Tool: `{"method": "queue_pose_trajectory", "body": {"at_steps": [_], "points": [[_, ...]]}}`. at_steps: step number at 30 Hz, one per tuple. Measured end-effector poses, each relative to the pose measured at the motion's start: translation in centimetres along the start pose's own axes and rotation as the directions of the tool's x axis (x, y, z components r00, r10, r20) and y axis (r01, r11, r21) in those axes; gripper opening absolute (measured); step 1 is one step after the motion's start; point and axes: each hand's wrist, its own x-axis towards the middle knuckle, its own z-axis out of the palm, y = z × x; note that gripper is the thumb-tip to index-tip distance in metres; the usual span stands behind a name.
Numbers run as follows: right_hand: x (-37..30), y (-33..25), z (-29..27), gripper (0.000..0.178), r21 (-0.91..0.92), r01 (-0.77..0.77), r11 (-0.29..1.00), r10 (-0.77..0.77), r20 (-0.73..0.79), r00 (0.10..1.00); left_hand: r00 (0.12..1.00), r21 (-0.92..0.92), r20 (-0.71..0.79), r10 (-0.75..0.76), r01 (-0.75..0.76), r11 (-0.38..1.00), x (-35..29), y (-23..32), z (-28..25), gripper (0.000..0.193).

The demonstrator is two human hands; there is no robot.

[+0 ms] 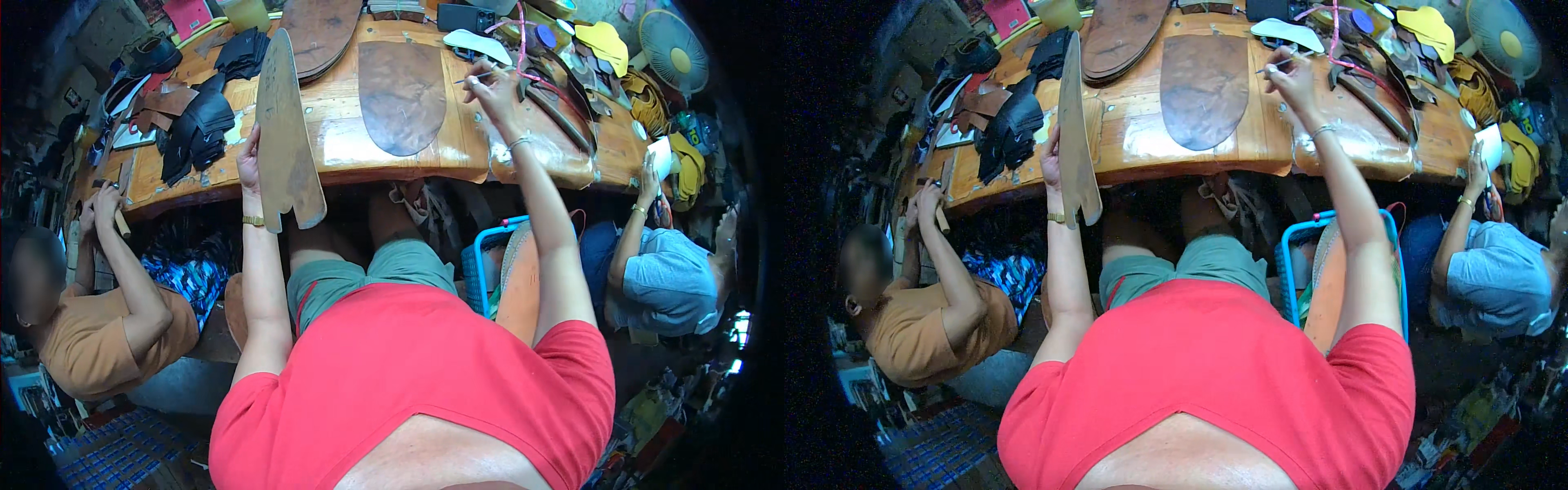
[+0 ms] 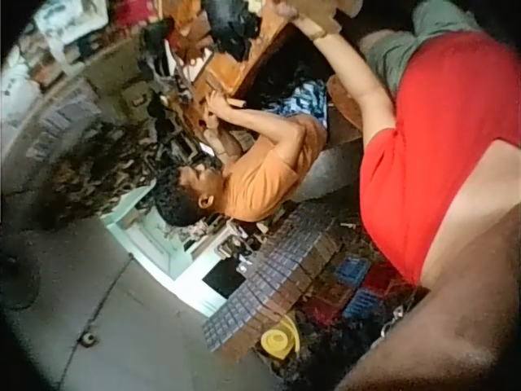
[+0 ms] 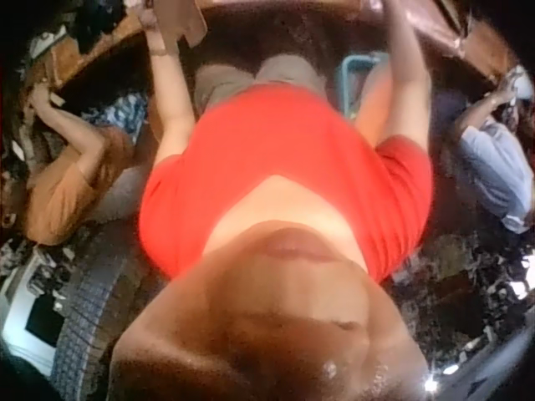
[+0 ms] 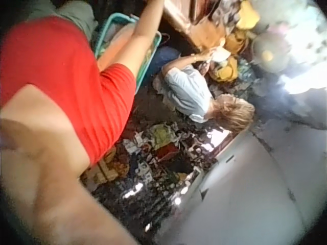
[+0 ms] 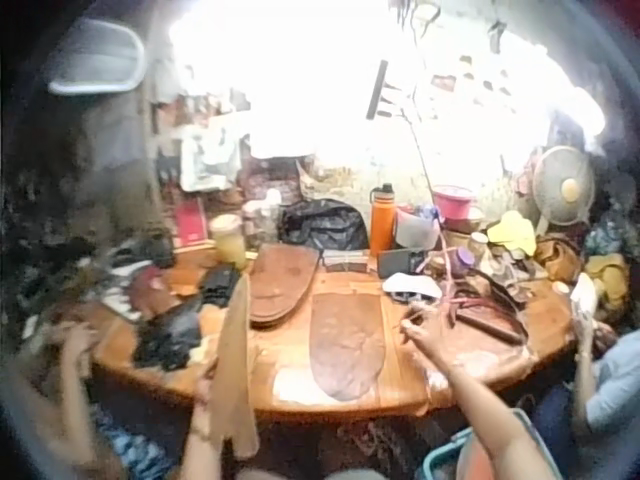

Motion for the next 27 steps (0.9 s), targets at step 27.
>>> {"method": "queue_pose_trajectory", "body": {"at_steps": [27], "points": [[2.6,5.7,4.2,0.012,0.02,-0.033,0.999,0.034,-0.049,0.998,0.812,0.211,-0.471,0.344,-0.275,0.938,0.4,-1.6,3.2,0.022]]}}
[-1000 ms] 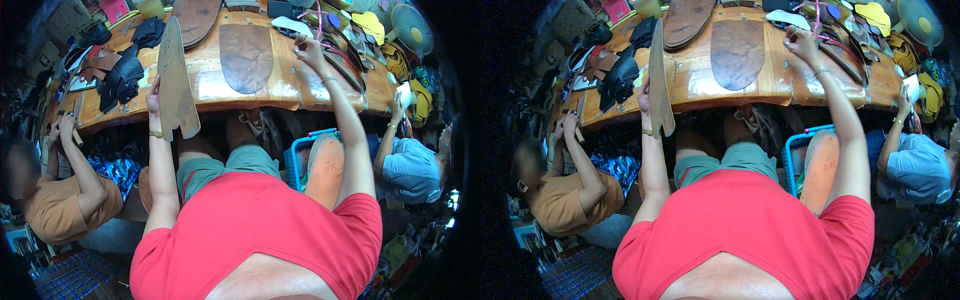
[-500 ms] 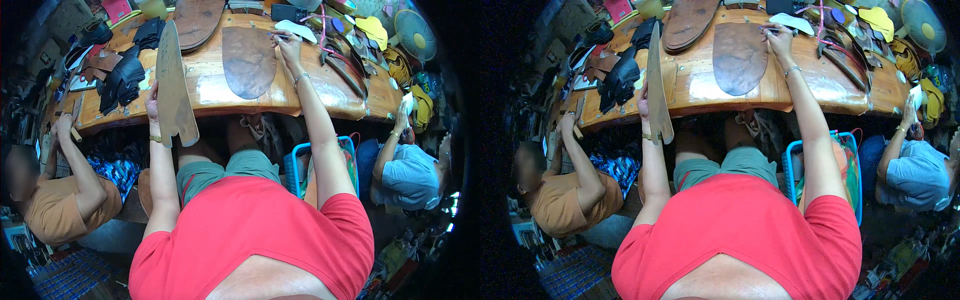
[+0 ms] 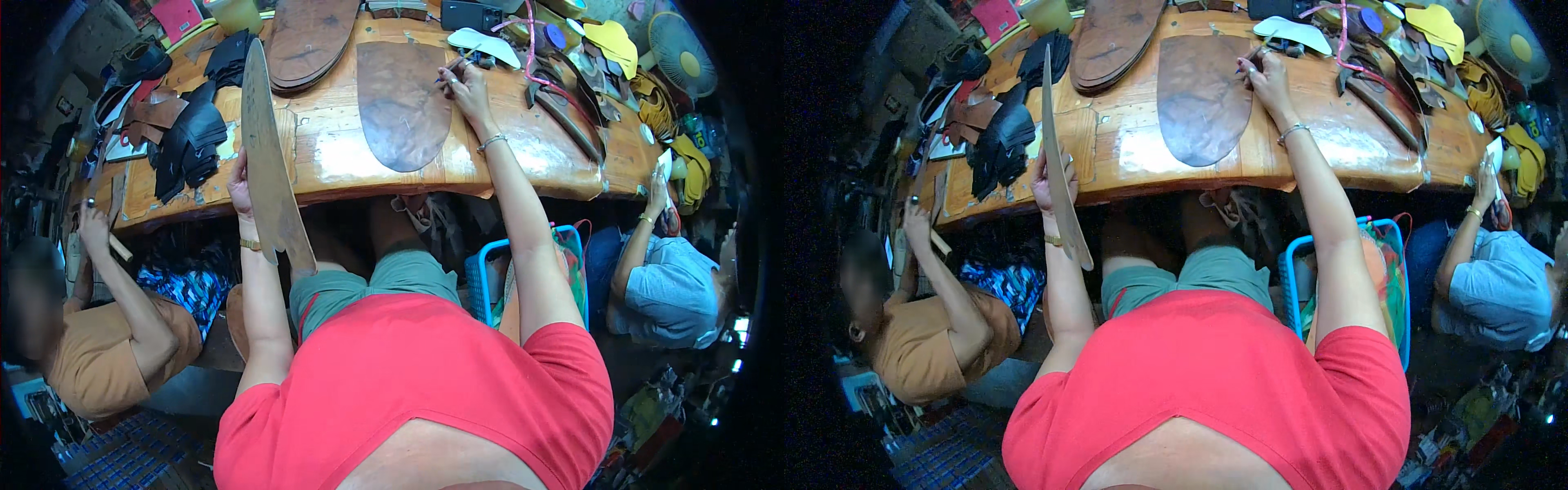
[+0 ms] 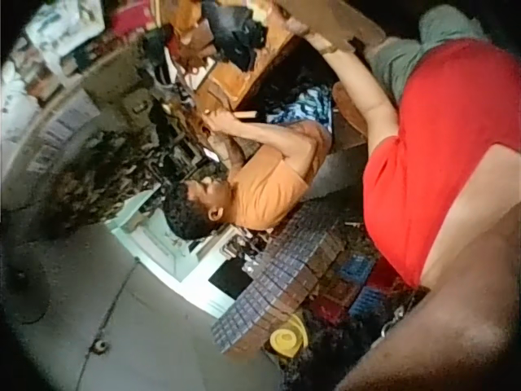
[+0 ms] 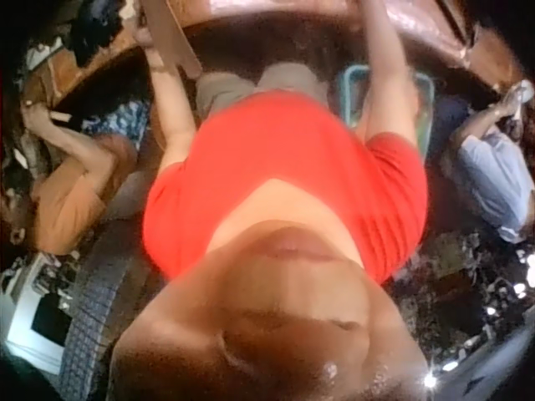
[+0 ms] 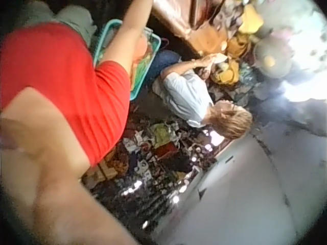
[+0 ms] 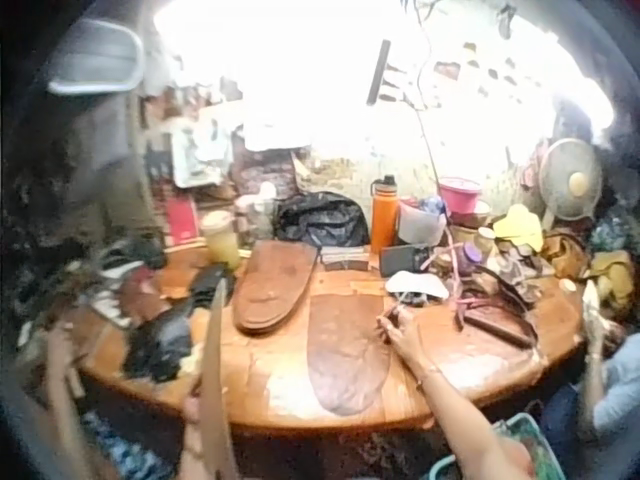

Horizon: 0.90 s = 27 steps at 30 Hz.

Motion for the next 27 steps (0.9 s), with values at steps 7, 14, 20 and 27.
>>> {"method": "queue_pose_trajectory", "body": {"at_steps": [7,14,20,27], "points": [[-0.2,-0.4,-0.1,0.017,-0.212,0.033,0.977,-0.029,0.024,0.999,0.995,-0.036,0.092,-0.031,0.035,0.999,0.3,0.1,-0.8,0.022],[-0.3,0.1,-0.2,0.016,-0.238,0.027,0.971,-0.026,0.007,1.0,0.995,-0.038,0.079,-0.052,0.055,0.998,0.1,0.1,-0.5,0.024],[-0.5,-0.3,-0.2,0.013,-0.18,-0.009,0.984,0.01,0.009,1.0,0.994,0.034,-0.106,-0.001,0.004,0.999,-0.4,-0.7,1.7,0.024],[0.4,0.2,-1.0,0.01,0.442,-0.144,0.886,0.204,-0.09,0.975,0.954,0.035,0.266,-0.134,0.129,0.991,0.6,0.3,-2.2,0.029]]}}
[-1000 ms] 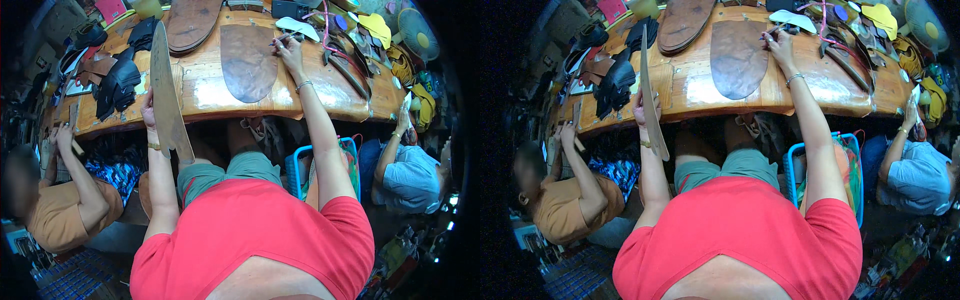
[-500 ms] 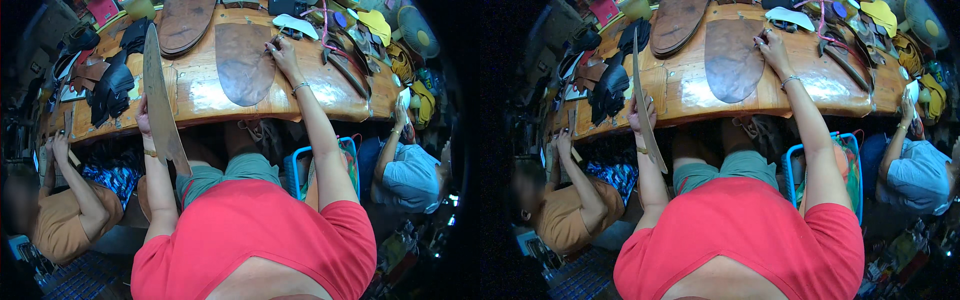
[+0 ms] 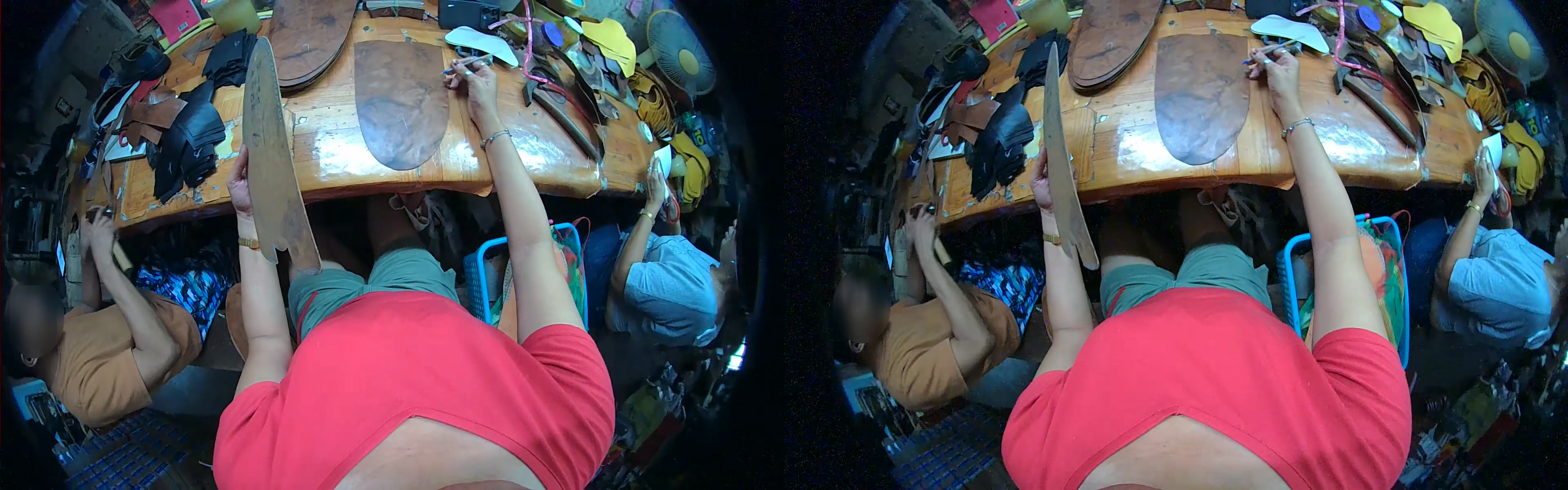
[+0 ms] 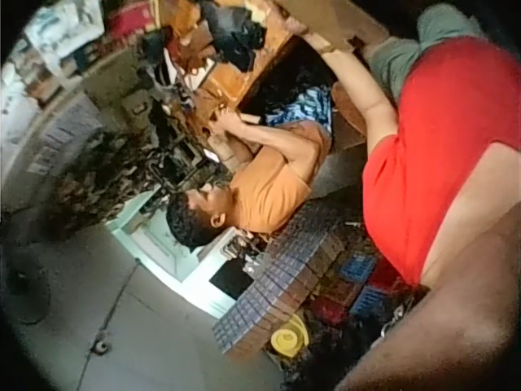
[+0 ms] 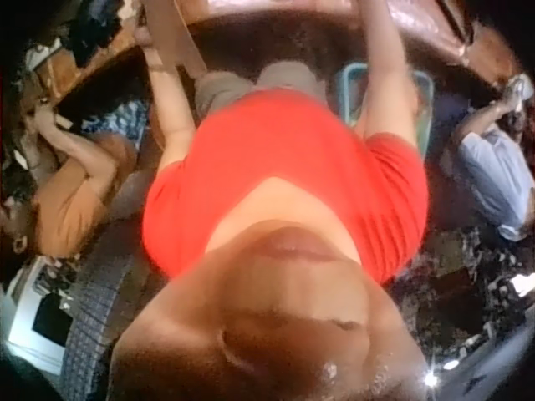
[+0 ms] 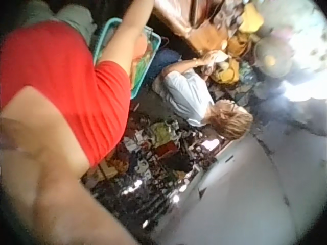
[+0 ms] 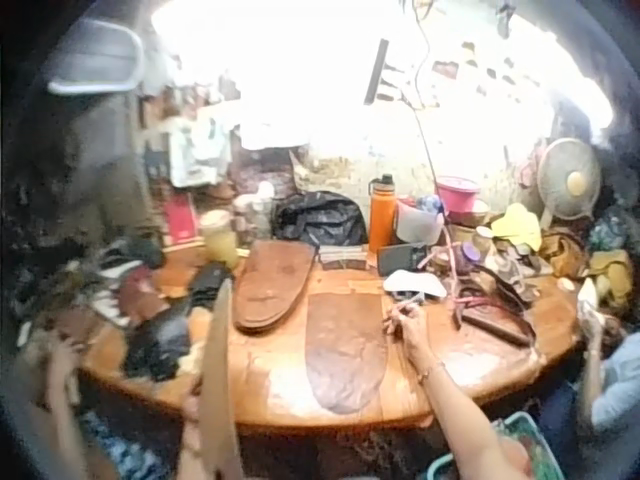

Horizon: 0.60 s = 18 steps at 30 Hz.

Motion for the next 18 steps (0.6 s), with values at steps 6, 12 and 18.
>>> {"method": "queue_pose_trajectory", "body": {"at_steps": [6,12,18], "points": [[0.8,0.5,-1.7,0.016,0.04,0.067,0.997,-0.06,-0.148,0.987,0.996,0.192,-0.081,-0.033,0.048,0.98,1.0,-0.8,1.1,0.04],[-0.8,-6.3,0.8,0.023,0.024,-0.103,0.994,0.101,0.092,0.991,0.972,0.659,0.18,0.149,-0.232,0.715,3.9,-1.3,10.6,0.05],[-4.1,-14.0,3.7,0.041,0.007,-0.223,0.975,0.212,0.281,0.936,0.728,0.635,0.663,0.173,-0.669,0.386,9.5,-1.7,15.7,0.036]]}}
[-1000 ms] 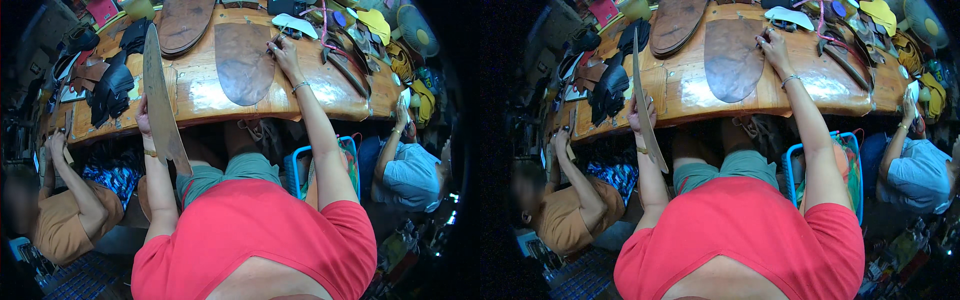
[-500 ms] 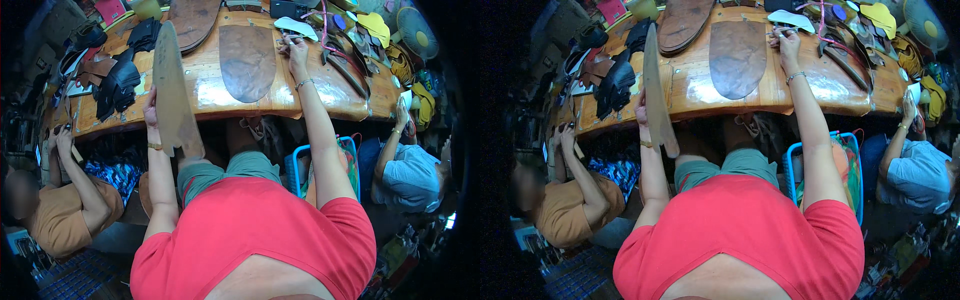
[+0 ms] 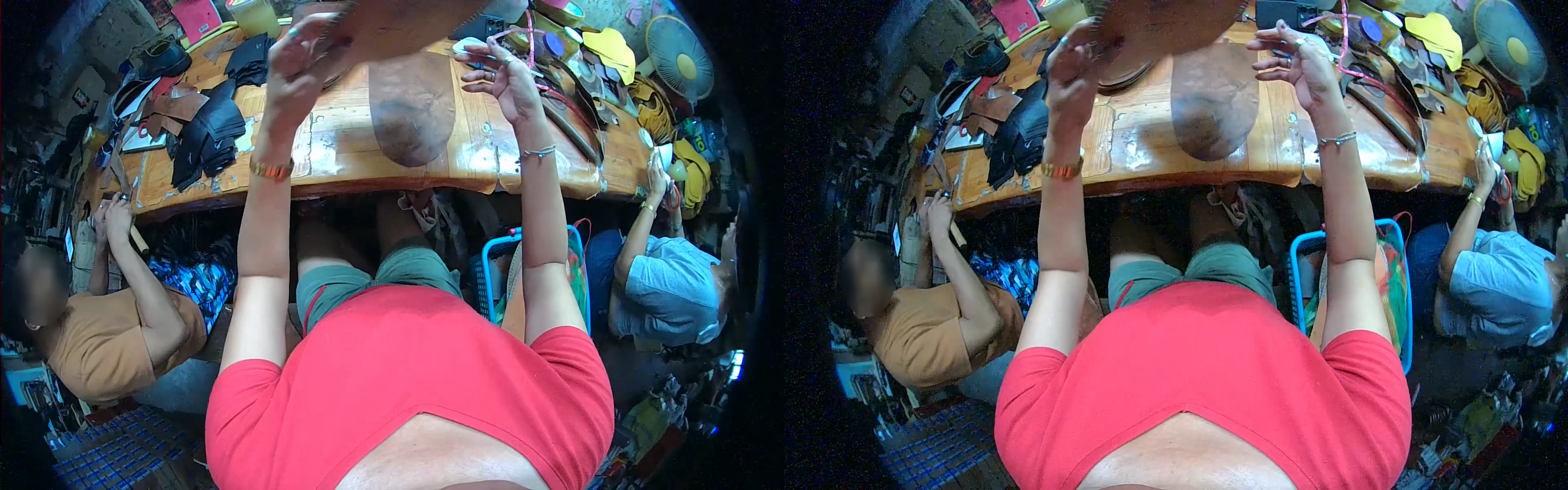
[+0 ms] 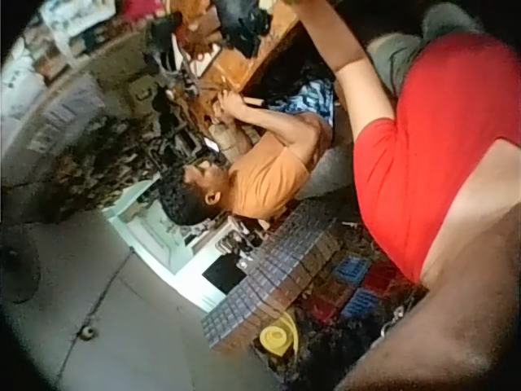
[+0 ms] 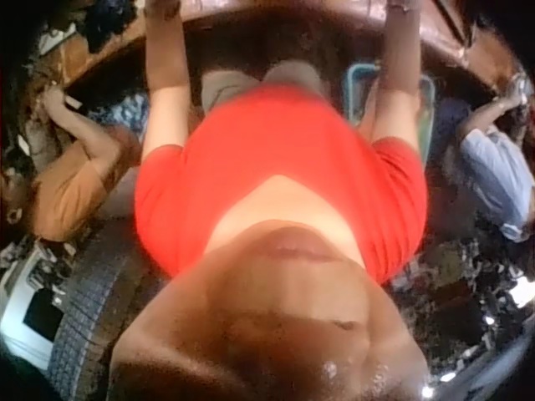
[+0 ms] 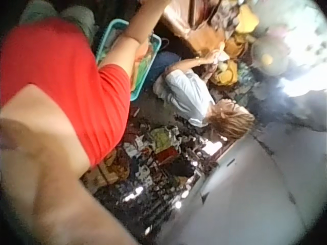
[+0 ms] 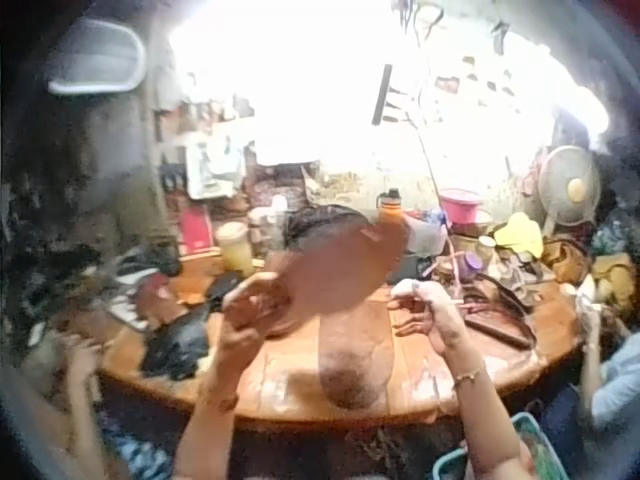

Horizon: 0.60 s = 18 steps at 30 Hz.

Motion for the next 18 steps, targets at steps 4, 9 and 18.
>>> {"method": "queue_pose_trajectory", "body": {"at_steps": [4,9,18], "points": [[-0.1,0.3,-0.3,0.036,0.091,0.068,0.994,-0.056,-0.125,0.991,0.916,0.397,0.379,0.133,-0.29,0.871,2.9,-1.0,1.8,0.032],[-0.6,4.8,-0.8,0.028,-0.051,0.162,0.985,-0.17,-0.303,0.938,0.949,0.482,0.256,-0.184,0.04,0.875,-2.0,-9.4,1.4,0.056],[0.4,13.7,-1.8,0.028,-0.304,0.086,0.949,-0.23,-0.478,0.848,0.894,0.622,0.052,-0.445,0.32,0.714,-9.1,-14.1,-0.5,0.052]]}}
